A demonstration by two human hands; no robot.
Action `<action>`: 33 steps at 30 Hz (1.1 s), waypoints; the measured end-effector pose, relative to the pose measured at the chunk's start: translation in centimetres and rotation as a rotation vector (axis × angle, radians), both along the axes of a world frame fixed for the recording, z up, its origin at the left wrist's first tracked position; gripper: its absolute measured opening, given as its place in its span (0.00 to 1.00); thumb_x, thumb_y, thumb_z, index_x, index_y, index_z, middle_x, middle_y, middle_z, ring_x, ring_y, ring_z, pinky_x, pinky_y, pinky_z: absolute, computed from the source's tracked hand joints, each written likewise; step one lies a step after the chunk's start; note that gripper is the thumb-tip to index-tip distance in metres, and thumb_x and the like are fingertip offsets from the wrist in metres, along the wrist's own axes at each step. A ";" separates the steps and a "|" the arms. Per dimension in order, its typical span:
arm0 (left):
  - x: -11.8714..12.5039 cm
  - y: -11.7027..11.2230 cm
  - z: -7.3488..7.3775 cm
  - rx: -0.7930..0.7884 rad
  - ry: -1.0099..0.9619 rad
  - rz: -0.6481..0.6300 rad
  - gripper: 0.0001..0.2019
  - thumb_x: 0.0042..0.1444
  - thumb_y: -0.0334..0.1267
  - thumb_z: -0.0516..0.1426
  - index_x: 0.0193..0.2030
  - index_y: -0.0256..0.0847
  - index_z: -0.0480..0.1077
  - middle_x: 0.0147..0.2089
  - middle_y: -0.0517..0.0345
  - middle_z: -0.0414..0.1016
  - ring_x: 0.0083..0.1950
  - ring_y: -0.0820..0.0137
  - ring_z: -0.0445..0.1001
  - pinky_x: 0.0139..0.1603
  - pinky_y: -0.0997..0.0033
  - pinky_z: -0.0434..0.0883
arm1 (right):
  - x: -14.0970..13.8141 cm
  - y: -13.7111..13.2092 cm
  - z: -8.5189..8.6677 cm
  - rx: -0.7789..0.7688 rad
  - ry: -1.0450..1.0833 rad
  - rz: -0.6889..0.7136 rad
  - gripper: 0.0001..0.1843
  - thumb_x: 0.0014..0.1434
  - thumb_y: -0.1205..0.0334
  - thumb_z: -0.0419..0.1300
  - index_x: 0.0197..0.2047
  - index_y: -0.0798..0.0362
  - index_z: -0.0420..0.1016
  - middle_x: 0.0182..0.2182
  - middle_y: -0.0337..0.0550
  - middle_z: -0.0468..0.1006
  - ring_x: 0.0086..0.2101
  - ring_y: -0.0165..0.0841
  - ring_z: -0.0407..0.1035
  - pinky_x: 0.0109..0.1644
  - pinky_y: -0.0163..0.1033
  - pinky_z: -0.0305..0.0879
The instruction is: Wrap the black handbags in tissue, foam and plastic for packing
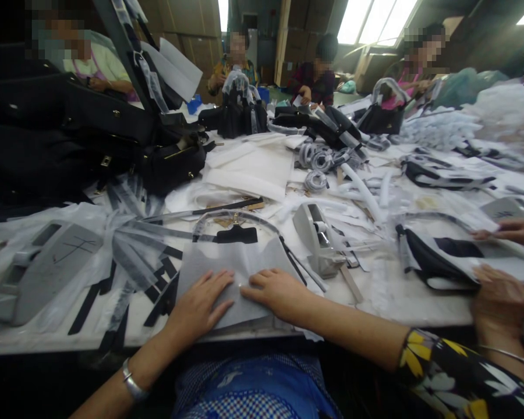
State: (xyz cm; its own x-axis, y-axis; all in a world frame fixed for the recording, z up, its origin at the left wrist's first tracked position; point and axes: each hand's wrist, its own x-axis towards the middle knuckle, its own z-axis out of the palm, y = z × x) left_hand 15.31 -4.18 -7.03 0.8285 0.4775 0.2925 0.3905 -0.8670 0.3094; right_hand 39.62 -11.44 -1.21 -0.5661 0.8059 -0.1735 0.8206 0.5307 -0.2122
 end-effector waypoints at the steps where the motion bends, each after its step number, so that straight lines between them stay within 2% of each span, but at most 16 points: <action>1: 0.0 0.0 0.0 0.000 0.001 -0.004 0.20 0.66 0.42 0.53 0.62 0.37 0.63 0.63 0.46 0.71 0.66 0.61 0.67 0.68 0.51 0.64 | 0.0 0.0 0.0 0.001 -0.008 0.006 0.24 0.68 0.65 0.53 0.66 0.47 0.64 0.54 0.54 0.73 0.50 0.44 0.69 0.52 0.49 0.67; 4: 0.1 0.1 0.2 0.002 0.016 -0.018 0.19 0.67 0.41 0.53 0.61 0.39 0.65 0.64 0.48 0.70 0.66 0.61 0.66 0.68 0.51 0.64 | 0.1 0.1 -0.2 0.002 -0.012 -0.002 0.24 0.68 0.65 0.53 0.67 0.45 0.64 0.56 0.53 0.72 0.51 0.44 0.69 0.53 0.50 0.66; 10: 0.3 0.1 0.7 0.041 0.070 -0.032 0.17 0.67 0.39 0.52 0.59 0.38 0.69 0.64 0.48 0.70 0.66 0.59 0.67 0.67 0.49 0.65 | 0.3 -0.5 -0.8 -0.012 0.029 -0.062 0.27 0.68 0.66 0.51 0.69 0.47 0.60 0.68 0.54 0.59 0.63 0.47 0.59 0.61 0.55 0.59; 18: 0.7 0.0 0.9 0.036 0.118 -0.027 0.17 0.68 0.40 0.50 0.59 0.39 0.70 0.65 0.49 0.69 0.67 0.60 0.66 0.68 0.51 0.62 | -0.3 -0.6 -1.9 -0.066 0.028 -0.115 0.27 0.68 0.67 0.48 0.69 0.54 0.61 0.66 0.55 0.62 0.64 0.47 0.59 0.62 0.57 0.59; 20: 0.4 0.2 1.0 0.051 0.145 -0.043 0.20 0.68 0.43 0.49 0.61 0.39 0.68 0.67 0.48 0.67 0.69 0.60 0.63 0.70 0.51 0.59 | -0.1 -0.6 -1.8 -0.065 0.033 -0.107 0.29 0.67 0.67 0.49 0.70 0.53 0.59 0.68 0.54 0.59 0.65 0.47 0.56 0.66 0.61 0.52; 23: -0.2 0.7 1.3 0.084 0.189 -0.079 0.26 0.66 0.52 0.50 0.66 0.42 0.63 0.71 0.49 0.59 0.73 0.57 0.55 0.72 0.47 0.53 | 0.6 -0.4 -1.5 -0.047 0.053 -0.092 0.33 0.66 0.67 0.50 0.73 0.48 0.52 0.71 0.49 0.53 0.69 0.47 0.48 0.70 0.67 0.36; 25: -0.6 1.0 1.4 0.102 0.198 -0.076 0.29 0.64 0.55 0.52 0.68 0.45 0.61 0.74 0.50 0.53 0.74 0.53 0.50 0.72 0.44 0.52 | 1.3 -0.2 -1.3 -0.046 0.075 -0.106 0.33 0.67 0.64 0.51 0.73 0.45 0.51 0.72 0.46 0.50 0.70 0.48 0.43 0.70 0.67 0.31; 29: -1.3 1.2 1.0 0.168 0.200 -0.063 0.30 0.63 0.55 0.53 0.69 0.47 0.58 0.75 0.50 0.49 0.74 0.51 0.49 0.70 0.44 0.57 | 2.3 -0.1 -1.3 -0.070 0.124 -0.136 0.33 0.68 0.53 0.54 0.73 0.43 0.52 0.73 0.45 0.44 0.71 0.48 0.37 0.70 0.66 0.28; 31: -1.7 1.1 0.3 0.235 0.211 -0.064 0.32 0.62 0.56 0.53 0.70 0.48 0.57 0.75 0.50 0.51 0.74 0.50 0.50 0.67 0.45 0.61 | 2.7 -0.1 -1.5 -0.082 0.149 -0.143 0.32 0.68 0.53 0.54 0.73 0.43 0.51 0.73 0.45 0.43 0.71 0.48 0.35 0.70 0.68 0.28; 33: -2.0 1.2 -0.6 0.331 0.200 -0.087 0.34 0.59 0.58 0.55 0.70 0.49 0.59 0.72 0.51 0.57 0.74 0.51 0.51 0.62 0.49 0.68 | 2.9 -0.1 -1.9 -0.090 0.172 -0.162 0.33 0.68 0.52 0.54 0.73 0.42 0.50 0.73 0.44 0.42 0.71 0.50 0.35 0.69 0.70 0.30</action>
State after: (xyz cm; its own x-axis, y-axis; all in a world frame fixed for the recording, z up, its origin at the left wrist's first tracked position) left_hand 13.31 -3.00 -7.62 0.9180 0.3097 0.2477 0.3350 -0.9398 -0.0668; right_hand 42.54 -11.50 -3.06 -0.4584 0.8741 -0.1607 0.8411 0.3682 -0.3963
